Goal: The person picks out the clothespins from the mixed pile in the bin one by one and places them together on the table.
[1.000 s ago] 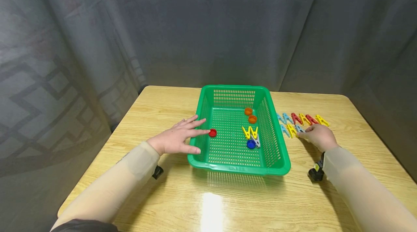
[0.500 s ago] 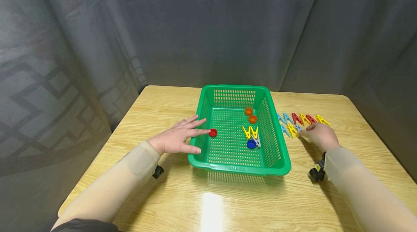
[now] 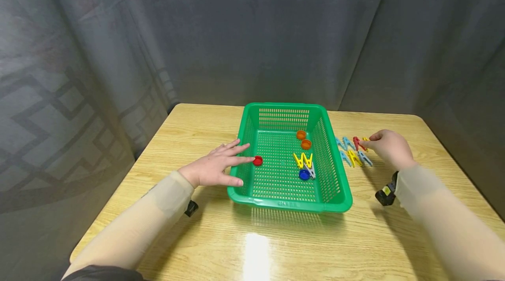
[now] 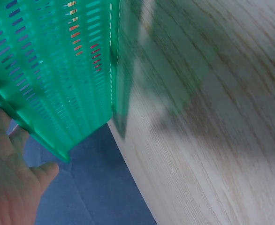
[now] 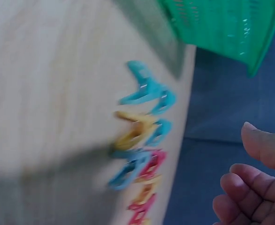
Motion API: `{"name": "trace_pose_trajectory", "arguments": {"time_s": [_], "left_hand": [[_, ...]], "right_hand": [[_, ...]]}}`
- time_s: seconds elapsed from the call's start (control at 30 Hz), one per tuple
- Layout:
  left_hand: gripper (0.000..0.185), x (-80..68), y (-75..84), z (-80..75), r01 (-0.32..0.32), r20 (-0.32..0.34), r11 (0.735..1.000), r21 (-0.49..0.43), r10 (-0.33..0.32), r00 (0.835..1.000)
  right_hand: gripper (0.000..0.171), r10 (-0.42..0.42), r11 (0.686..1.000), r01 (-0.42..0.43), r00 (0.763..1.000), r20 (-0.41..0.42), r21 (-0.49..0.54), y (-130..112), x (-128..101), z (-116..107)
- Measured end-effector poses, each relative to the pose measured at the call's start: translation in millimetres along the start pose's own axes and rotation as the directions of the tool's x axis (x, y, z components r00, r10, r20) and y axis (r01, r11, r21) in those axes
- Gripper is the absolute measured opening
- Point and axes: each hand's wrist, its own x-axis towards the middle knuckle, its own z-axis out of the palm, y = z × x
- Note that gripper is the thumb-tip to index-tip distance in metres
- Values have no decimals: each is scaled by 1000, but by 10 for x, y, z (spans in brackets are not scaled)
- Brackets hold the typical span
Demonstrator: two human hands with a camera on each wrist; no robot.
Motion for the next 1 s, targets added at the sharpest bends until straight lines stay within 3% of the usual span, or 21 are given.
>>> {"name": "trace_pose_trajectory", "arguments": {"time_s": [0.57, 0.8, 1.0], "left_hand": [[70, 0, -5, 1, -10, -3, 1000, 1, 10, 1000], [71, 1, -7, -11, -15, 0, 1000, 1, 15, 1000], [70, -2, 4, -20, -9, 5, 1000, 0, 9, 1000]], "right_hand": [[62, -127, 989, 130, 991, -42, 65, -738, 45, -273], [48, -192, 979, 197, 978, -79, 61, -1214, 60, -192], [44, -264, 963, 266, 963, -54, 38, -1590, 77, -30]]}}
